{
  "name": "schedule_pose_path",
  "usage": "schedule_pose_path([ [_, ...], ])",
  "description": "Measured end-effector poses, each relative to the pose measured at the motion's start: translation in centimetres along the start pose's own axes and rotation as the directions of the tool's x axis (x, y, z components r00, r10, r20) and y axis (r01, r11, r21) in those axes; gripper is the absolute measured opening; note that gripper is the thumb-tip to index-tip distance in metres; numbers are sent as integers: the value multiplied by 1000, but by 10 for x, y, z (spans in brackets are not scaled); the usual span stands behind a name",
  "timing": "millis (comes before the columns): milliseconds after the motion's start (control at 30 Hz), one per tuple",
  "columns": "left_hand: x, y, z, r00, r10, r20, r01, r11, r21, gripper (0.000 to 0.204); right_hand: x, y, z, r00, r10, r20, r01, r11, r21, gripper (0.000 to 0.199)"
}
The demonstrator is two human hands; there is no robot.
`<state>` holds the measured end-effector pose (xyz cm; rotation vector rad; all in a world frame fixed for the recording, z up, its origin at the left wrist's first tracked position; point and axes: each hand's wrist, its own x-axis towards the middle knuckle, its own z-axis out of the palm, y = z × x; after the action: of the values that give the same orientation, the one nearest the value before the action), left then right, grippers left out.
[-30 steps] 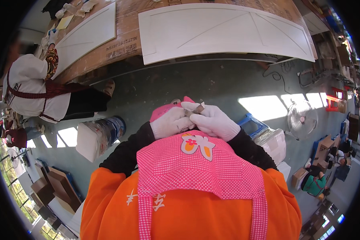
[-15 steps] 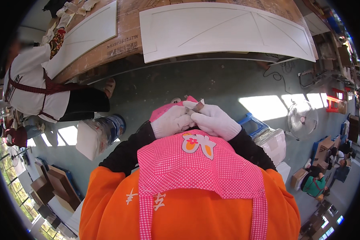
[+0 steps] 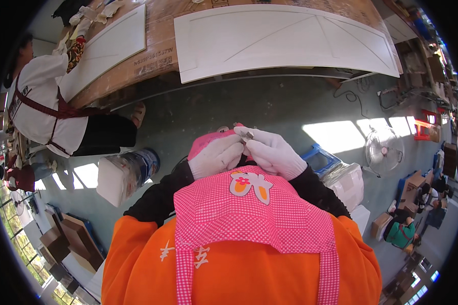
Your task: Using a small metal scraper blade to clean the edges and routed grooves of a white furniture panel.
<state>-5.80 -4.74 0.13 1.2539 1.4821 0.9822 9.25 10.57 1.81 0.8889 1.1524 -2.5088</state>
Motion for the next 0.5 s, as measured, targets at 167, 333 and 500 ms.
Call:
schedule_pose_path([
  [167,-1,-1,-7,956,-266,124,293,886,-359,30,-3,-4,1,1000,-1,30,3,997,-74,44],
  [333,2,9,0,902,-424,79,424,839,-341,35,-1,-6,3,1000,-21,-3,20,988,-153,43],
  [500,-1,2,2,937,-345,-61,332,931,-153,40,-2,-6,-2,1000,12,26,-8,993,-117,44],
])
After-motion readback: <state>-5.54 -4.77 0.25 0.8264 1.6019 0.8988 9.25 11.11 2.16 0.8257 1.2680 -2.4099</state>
